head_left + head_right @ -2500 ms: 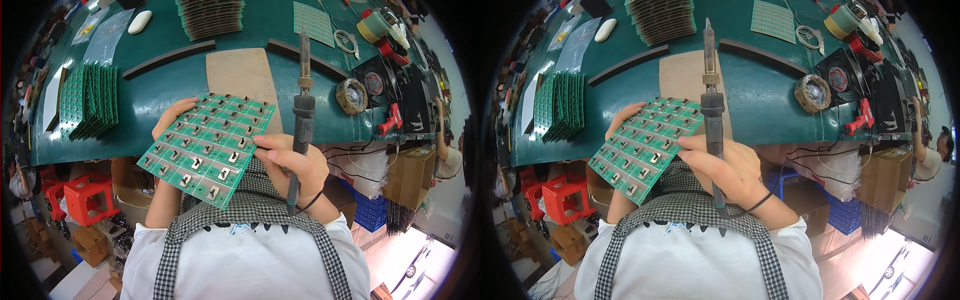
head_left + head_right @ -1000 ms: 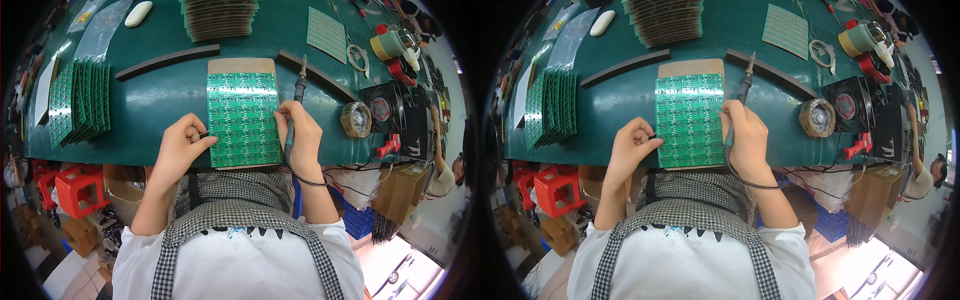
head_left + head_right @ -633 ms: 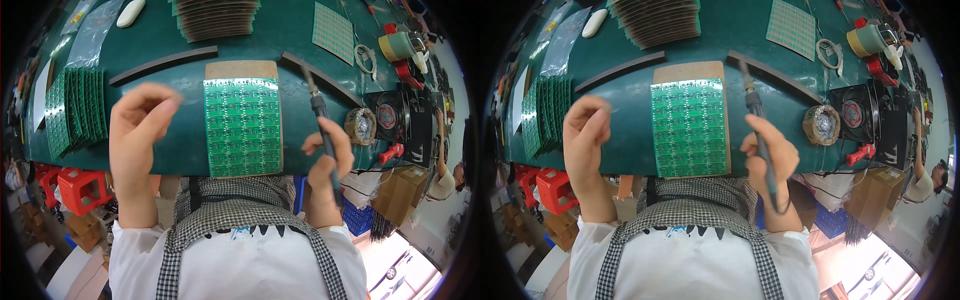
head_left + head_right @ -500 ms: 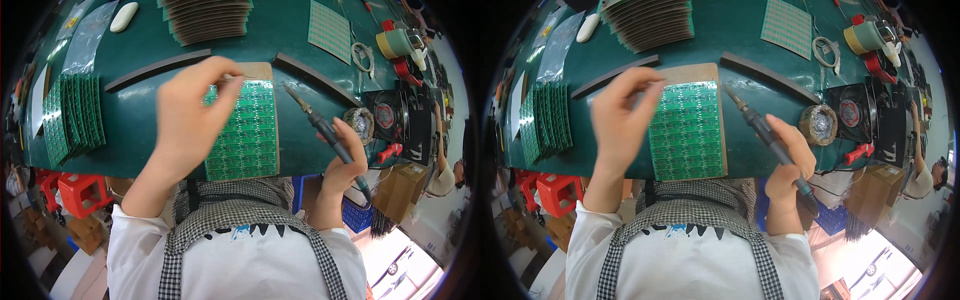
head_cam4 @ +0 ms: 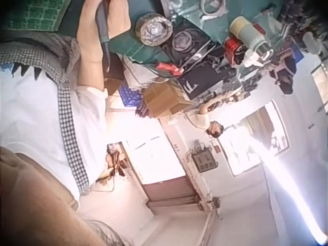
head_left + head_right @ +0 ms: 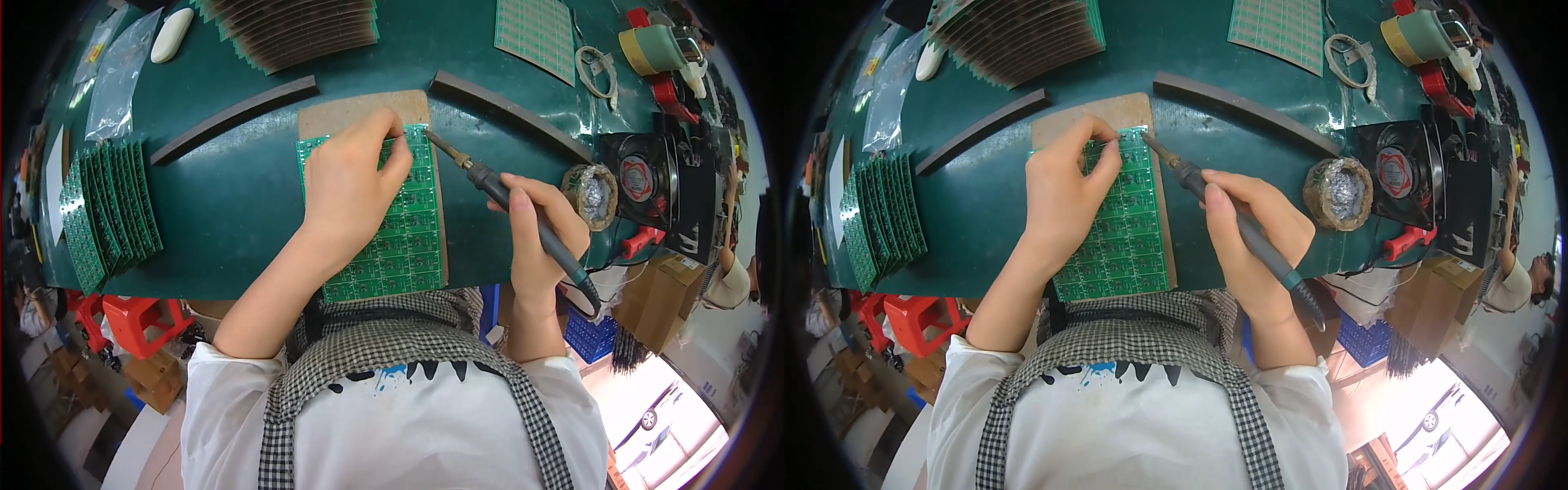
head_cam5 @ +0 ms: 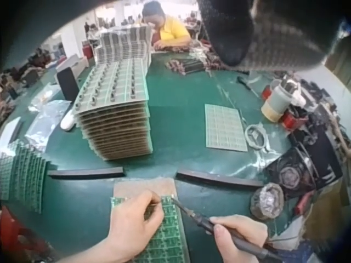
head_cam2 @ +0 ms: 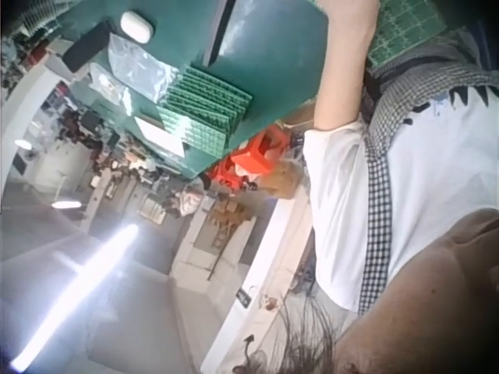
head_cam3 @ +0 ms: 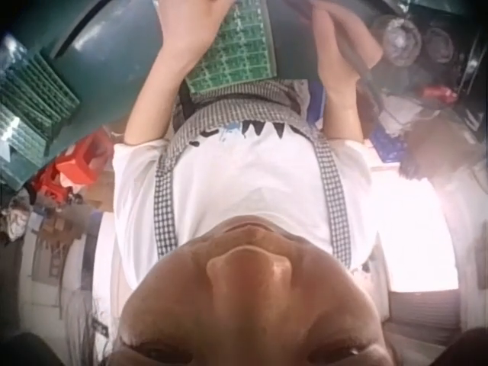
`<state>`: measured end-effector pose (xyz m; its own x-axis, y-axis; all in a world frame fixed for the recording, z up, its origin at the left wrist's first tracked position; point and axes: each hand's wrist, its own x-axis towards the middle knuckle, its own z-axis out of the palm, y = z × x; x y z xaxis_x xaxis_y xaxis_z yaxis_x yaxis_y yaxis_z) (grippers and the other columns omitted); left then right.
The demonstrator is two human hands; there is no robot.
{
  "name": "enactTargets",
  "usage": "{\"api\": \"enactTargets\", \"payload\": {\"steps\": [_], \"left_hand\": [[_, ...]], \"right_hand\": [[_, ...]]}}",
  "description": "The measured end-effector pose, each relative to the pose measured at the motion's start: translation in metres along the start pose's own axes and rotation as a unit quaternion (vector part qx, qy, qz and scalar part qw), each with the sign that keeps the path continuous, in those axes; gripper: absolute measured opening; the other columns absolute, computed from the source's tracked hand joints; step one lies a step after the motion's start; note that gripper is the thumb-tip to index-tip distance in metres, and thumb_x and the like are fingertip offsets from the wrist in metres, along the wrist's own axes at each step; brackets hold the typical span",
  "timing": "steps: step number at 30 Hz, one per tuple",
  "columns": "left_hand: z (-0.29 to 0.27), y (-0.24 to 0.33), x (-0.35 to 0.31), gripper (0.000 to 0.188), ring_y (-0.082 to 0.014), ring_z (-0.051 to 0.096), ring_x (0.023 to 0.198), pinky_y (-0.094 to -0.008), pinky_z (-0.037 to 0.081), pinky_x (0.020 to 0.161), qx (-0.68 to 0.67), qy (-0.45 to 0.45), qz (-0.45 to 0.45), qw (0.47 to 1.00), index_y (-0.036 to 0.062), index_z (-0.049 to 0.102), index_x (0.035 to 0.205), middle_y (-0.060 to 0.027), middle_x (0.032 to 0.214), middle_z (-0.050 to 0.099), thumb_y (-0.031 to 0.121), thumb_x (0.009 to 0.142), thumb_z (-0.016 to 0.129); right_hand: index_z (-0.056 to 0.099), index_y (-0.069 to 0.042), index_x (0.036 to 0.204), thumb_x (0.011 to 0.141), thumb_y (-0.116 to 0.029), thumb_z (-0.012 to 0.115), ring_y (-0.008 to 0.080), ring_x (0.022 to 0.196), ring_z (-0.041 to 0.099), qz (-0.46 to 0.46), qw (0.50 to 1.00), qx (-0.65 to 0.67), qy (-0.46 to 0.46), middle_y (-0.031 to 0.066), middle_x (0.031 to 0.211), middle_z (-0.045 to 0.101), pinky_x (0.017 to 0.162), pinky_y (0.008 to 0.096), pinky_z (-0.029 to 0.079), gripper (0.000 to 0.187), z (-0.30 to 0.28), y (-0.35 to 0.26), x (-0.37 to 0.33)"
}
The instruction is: The person solders electronic components onto a printed circuit board using a soldering iron and pliers.
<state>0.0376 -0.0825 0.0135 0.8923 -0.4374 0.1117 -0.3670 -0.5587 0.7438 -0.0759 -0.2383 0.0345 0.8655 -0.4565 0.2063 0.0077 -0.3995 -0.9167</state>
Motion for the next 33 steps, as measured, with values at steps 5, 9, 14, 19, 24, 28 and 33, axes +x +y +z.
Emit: {"api": "enactTargets", "payload": {"steps": [5, 9, 14, 19, 24, 28, 33], "left_hand": [[-0.001, 0.004, 0.001, 0.01, -0.0329, 0.059, 0.063, -0.0404, 0.044, 0.056, -0.012, 0.005, -0.025, 1.0, 0.0044, 0.054, 0.082, -0.0149, 0.071, 0.06, 0.01, 0.08, 0.061], [0.001, 0.001, 0.001, 0.01, -0.0329, 0.059, 0.063, -0.0403, 0.044, 0.056, -0.013, 0.019, -0.015, 1.0, 0.0041, 0.053, 0.082, -0.0149, 0.071, 0.06, 0.009, 0.08, 0.061], [0.001, 0.002, 0.001, 0.01, -0.0328, 0.059, 0.065, -0.0403, 0.044, 0.056, -0.008, 0.018, -0.011, 1.0, 0.0045, 0.053, 0.083, -0.0149, 0.072, 0.06, 0.009, 0.08, 0.061], [0.002, 0.001, 0.001, 0.01, -0.0322, 0.059, 0.066, -0.0401, 0.044, 0.057, 0.002, 0.017, -0.006, 1.0, 0.0044, 0.053, 0.083, -0.0142, 0.073, 0.06, 0.009, 0.08, 0.062], [0.001, 0.0, 0.001, 0.009, -0.0317, 0.06, 0.068, -0.0398, 0.045, 0.059, -0.002, 0.016, 0.036, 0.999, 0.0047, 0.055, 0.082, -0.0127, 0.075, 0.06, 0.008, 0.079, 0.062], [-0.001, 0.0, 0.0, 0.008, -0.0313, 0.06, 0.071, -0.0382, 0.046, 0.061, -0.004, 0.006, 0.023, 1.0, 0.0045, 0.056, 0.083, -0.0127, 0.078, 0.061, 0.008, 0.079, 0.062], [-0.01, 0.006, -0.001, 0.008, -0.0319, 0.061, 0.07, -0.036, 0.047, 0.061, -0.034, -0.028, -0.011, 0.999, 0.003, 0.055, 0.084, -0.0144, 0.08, 0.061, 0.006, 0.079, 0.061]], "right_hand": [[0.064, 0.009, 0.092, 0.087, -0.001, 0.056, 0.0195, 0.069, 0.066, 0.013, 1.0, 0.011, 0.007, 0.0153, 0.086, 0.066, 0.064, 0.0259, 0.055, 0.014, 0.005, 0.003, 0.002], [0.064, 0.009, 0.093, 0.086, -0.001, 0.056, 0.0196, 0.07, 0.067, 0.002, 1.0, 0.015, 0.004, 0.0154, 0.086, 0.066, 0.064, 0.0258, 0.055, 0.014, 0.007, 0.004, 0.003], [0.064, 0.008, 0.093, 0.086, -0.001, 0.057, 0.0194, 0.07, 0.067, -0.004, 1.0, 0.02, 0.004, 0.0154, 0.086, 0.067, 0.064, 0.0251, 0.054, 0.013, 0.008, 0.004, 0.003], [0.064, 0.008, 0.093, 0.085, 0.0, 0.057, 0.0188, 0.069, 0.066, -0.005, 1.0, -0.001, 0.0, 0.015, 0.085, 0.067, 0.064, 0.0243, 0.052, 0.013, 0.008, 0.003, 0.001], [0.064, 0.008, 0.092, 0.085, 0.001, 0.056, 0.0191, 0.069, 0.066, -0.004, 1.0, -0.008, -0.009, 0.0152, 0.084, 0.067, 0.064, 0.0244, 0.052, 0.013, 0.004, 0.001, -0.005], [0.066, 0.004, 0.09, 0.08, 0.003, 0.062, 0.0143, 0.065, 0.065, -0.012, 0.999, 0.009, 0.032, 0.0115, 0.077, 0.067, 0.059, 0.0216, 0.049, 0.011, 0.004, 0.003, -0.009], [0.066, 0.004, 0.088, 0.08, 0.002, 0.061, 0.015, 0.065, 0.064, -0.004, 0.999, -0.002, 0.042, 0.012, 0.076, 0.067, 0.059, 0.022, 0.047, 0.01, -0.004, 0.0, -0.012]]}}
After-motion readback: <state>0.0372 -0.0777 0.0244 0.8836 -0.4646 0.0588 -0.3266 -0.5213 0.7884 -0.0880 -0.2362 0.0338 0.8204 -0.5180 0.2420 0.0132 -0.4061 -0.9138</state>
